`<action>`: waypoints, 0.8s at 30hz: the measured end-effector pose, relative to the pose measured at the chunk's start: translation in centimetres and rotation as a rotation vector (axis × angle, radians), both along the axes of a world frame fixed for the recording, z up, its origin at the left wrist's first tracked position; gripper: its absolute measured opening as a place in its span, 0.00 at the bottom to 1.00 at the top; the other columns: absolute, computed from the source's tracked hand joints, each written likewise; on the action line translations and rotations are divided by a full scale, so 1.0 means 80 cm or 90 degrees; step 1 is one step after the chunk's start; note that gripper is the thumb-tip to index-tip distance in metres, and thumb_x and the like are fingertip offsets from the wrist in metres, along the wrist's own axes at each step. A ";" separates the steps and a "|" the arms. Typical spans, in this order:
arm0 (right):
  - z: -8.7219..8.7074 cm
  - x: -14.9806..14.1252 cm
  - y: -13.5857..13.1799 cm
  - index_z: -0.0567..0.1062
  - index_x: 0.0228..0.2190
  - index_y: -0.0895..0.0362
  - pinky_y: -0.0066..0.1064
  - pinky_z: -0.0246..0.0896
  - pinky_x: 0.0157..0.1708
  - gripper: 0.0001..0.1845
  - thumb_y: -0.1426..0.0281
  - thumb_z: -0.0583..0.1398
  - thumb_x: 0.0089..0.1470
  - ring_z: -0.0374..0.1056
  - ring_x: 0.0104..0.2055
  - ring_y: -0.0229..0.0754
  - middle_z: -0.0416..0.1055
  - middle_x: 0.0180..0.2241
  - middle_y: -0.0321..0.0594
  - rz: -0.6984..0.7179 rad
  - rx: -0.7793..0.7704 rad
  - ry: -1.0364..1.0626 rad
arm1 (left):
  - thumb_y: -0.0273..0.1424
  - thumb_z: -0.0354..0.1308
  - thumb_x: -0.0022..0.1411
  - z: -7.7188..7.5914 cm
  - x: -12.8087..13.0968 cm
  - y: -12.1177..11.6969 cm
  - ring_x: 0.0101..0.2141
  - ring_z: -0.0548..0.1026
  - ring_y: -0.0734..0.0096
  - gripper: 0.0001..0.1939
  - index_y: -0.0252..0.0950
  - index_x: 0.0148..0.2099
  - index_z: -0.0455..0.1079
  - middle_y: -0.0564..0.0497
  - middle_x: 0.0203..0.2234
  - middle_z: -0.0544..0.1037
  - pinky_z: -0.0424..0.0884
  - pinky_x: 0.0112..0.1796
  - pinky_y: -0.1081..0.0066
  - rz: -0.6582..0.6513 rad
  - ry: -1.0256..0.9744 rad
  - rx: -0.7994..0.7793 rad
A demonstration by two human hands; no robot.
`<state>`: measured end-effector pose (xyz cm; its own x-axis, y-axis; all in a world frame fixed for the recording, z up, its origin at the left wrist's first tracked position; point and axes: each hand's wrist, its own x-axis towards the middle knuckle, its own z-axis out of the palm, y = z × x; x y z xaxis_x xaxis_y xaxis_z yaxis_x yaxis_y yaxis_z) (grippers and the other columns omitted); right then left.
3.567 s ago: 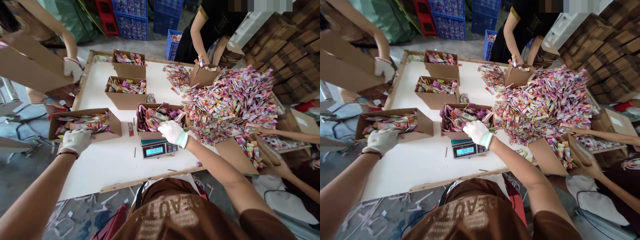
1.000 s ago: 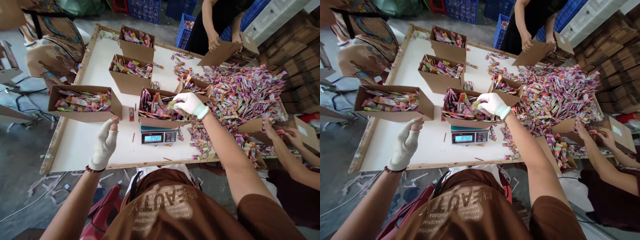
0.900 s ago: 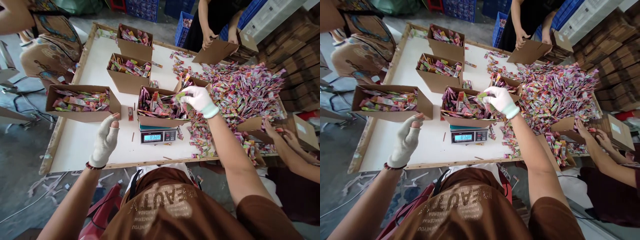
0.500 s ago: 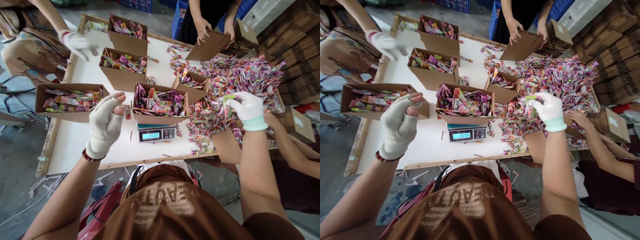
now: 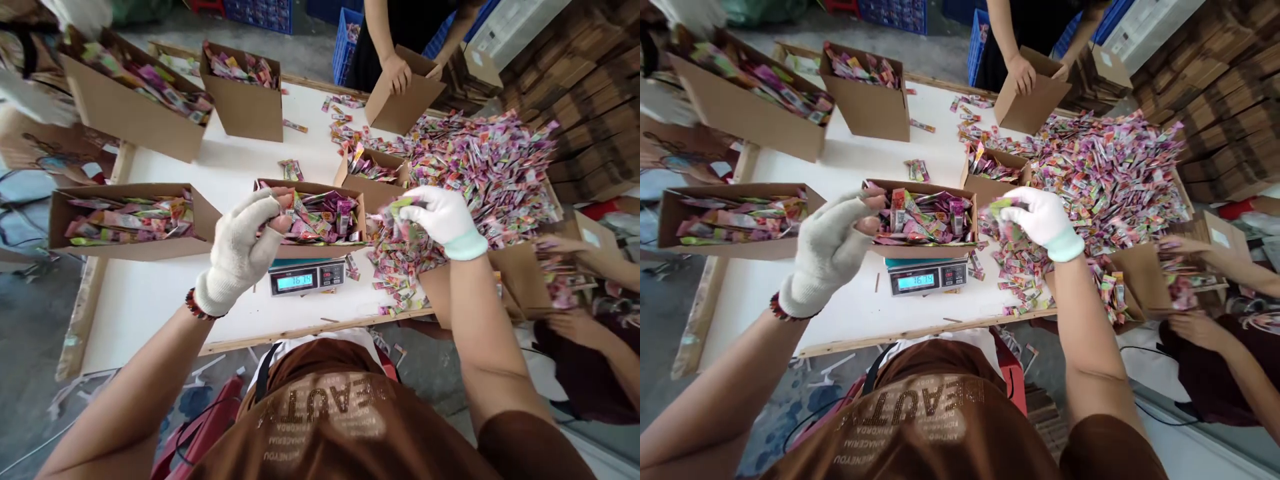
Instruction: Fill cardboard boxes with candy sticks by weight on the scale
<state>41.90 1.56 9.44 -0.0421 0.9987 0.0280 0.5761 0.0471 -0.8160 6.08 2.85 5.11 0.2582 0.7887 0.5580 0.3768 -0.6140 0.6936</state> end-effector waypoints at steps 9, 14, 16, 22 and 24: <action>0.015 -0.083 0.042 0.82 0.36 0.53 0.35 0.75 0.28 0.18 0.56 0.76 0.49 0.75 0.28 0.41 0.79 0.31 0.36 0.109 0.059 0.250 | 0.30 0.56 0.68 -0.006 0.088 0.040 0.41 0.79 0.67 0.16 0.36 0.55 0.76 0.45 0.42 0.82 0.78 0.47 0.57 -0.082 0.131 -0.137; 0.019 -0.031 0.011 0.80 0.35 0.52 0.36 0.67 0.17 0.14 0.60 0.74 0.49 0.69 0.19 0.41 0.75 0.23 0.33 0.010 0.037 0.250 | 0.35 0.54 0.71 -0.009 0.058 0.040 0.44 0.78 0.68 0.15 0.37 0.53 0.77 0.45 0.43 0.81 0.77 0.48 0.57 -0.085 0.159 -0.149; 0.016 -0.006 -0.005 0.79 0.34 0.52 0.37 0.68 0.17 0.15 0.60 0.74 0.48 0.69 0.19 0.43 0.75 0.23 0.33 -0.050 0.021 0.213 | 0.36 0.57 0.70 -0.007 0.038 0.034 0.45 0.79 0.63 0.13 0.39 0.50 0.79 0.44 0.45 0.81 0.78 0.45 0.59 -0.074 0.178 -0.128; -0.021 0.053 -0.040 0.81 0.38 0.52 0.42 0.73 0.31 0.12 0.59 0.69 0.52 0.74 0.26 0.47 0.78 0.27 0.37 -0.139 -0.015 0.033 | 0.35 0.55 0.72 -0.003 -0.019 0.008 0.43 0.80 0.62 0.11 0.39 0.45 0.78 0.45 0.46 0.82 0.75 0.41 0.64 0.049 0.218 -0.020; -0.034 0.064 -0.041 0.82 0.39 0.53 0.45 0.75 0.42 0.12 0.61 0.66 0.54 0.77 0.36 0.51 0.80 0.32 0.41 -0.139 -0.015 -0.110 | 0.35 0.55 0.72 -0.005 -0.030 0.002 0.41 0.80 0.64 0.09 0.41 0.44 0.77 0.47 0.45 0.82 0.74 0.40 0.64 0.057 0.225 -0.012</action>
